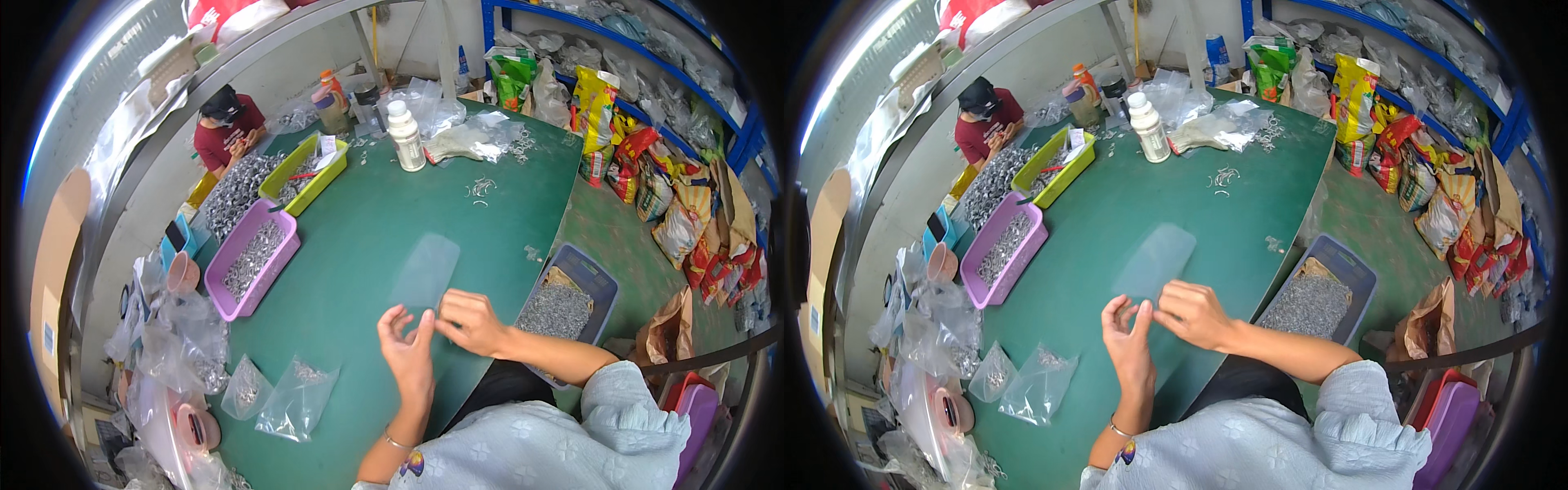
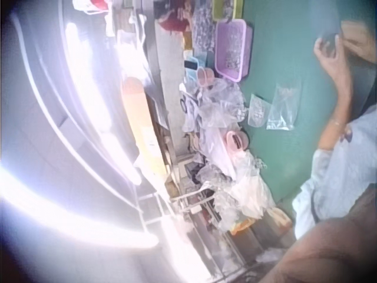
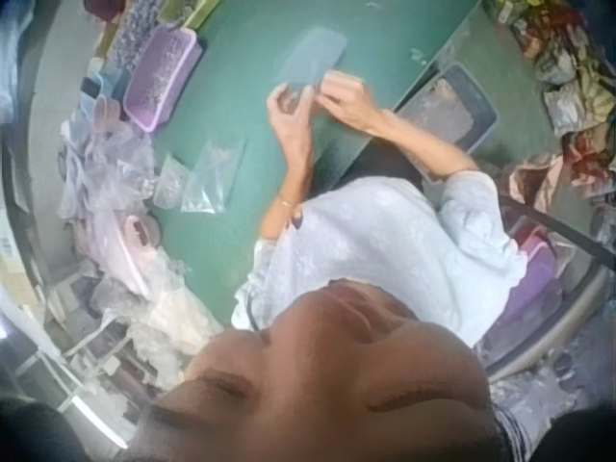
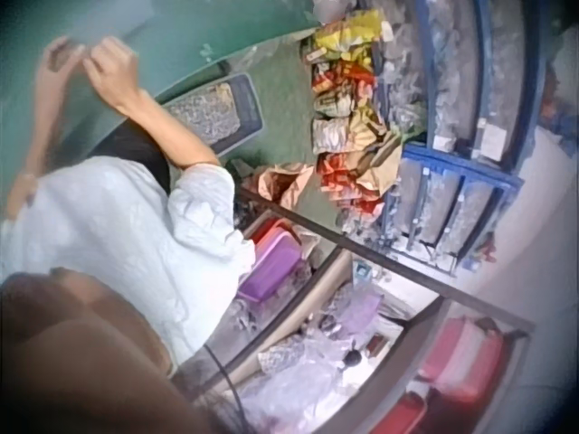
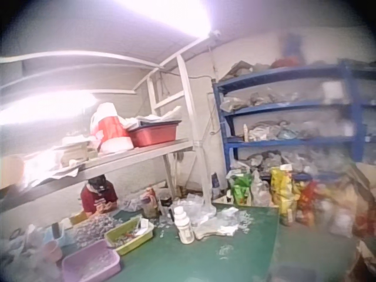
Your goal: The person sorts small metallic hooks into plastic bags by hand, then writes numbers on a small piece of paper using a red pencil.
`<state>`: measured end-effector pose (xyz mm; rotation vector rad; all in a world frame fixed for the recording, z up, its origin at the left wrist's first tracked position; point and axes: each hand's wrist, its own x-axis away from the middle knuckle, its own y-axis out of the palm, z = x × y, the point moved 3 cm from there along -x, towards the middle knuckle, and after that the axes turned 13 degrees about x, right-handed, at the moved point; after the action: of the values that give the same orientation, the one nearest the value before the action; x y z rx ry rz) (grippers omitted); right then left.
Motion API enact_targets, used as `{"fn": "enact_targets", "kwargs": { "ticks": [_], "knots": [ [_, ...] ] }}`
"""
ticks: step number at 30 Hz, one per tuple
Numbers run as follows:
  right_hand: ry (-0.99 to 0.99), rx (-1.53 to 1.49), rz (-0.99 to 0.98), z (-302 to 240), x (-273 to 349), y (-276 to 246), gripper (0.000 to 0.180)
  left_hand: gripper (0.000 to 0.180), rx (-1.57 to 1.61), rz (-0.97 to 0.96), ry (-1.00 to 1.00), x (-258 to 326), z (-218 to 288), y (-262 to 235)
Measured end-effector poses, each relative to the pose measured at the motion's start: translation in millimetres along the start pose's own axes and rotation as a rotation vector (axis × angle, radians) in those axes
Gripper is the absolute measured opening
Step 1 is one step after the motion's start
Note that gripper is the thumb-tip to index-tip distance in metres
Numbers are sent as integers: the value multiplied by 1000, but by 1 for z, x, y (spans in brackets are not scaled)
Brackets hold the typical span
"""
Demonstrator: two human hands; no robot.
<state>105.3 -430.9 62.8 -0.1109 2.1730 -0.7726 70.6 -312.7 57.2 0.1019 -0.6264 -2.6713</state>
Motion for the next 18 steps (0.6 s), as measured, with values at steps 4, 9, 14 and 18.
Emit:
{"fn": "enact_targets", "kwargs": {
  "ticks": [4, 9, 14, 18],
  "knots": [
    [-293, 111, 30, 0, 1, 1, 25, 28, 224, 0, -269, -4, -15, -11],
    [-329, 138, -39, 10, -3, 10, 24, 26, 83, -162, -256, -3, -3, -1],
    [-371, 114, -61, 6, -4, 14, 22, 18, 71, -44, -243, -17, -7, -19],
    [-257, 72, -93, 23, -3, 18, 19, 11, -167, 95, 8, -24, 0, -30]
  ]
}}
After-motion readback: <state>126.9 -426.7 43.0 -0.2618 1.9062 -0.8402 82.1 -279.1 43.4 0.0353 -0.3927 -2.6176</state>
